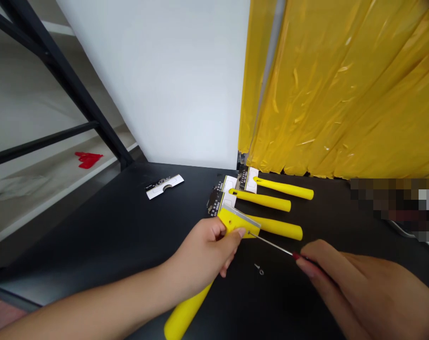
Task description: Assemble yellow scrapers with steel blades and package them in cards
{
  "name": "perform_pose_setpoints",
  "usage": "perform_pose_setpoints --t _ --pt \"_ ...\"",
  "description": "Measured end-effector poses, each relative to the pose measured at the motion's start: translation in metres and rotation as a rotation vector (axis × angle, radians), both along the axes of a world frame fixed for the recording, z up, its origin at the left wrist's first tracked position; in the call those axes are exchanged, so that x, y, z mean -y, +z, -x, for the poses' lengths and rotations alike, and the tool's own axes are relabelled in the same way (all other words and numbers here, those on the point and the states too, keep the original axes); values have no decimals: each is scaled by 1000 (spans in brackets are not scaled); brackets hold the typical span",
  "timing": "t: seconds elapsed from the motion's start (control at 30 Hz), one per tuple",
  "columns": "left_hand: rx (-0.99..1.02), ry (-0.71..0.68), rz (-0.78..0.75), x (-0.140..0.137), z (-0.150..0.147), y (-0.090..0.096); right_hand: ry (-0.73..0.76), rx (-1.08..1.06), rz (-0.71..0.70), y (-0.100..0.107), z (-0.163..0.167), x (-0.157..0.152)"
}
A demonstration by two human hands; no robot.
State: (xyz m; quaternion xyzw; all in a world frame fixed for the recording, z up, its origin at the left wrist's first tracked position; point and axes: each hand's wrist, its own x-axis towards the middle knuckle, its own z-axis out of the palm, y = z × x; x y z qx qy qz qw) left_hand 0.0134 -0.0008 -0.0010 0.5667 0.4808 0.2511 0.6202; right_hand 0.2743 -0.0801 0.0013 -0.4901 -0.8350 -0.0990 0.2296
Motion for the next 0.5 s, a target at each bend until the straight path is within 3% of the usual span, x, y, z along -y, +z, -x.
perform_pose_setpoints --t 0.5 --pt "-22 -53 -13 1 0 0 -50 -58 51 -6 -7 7"
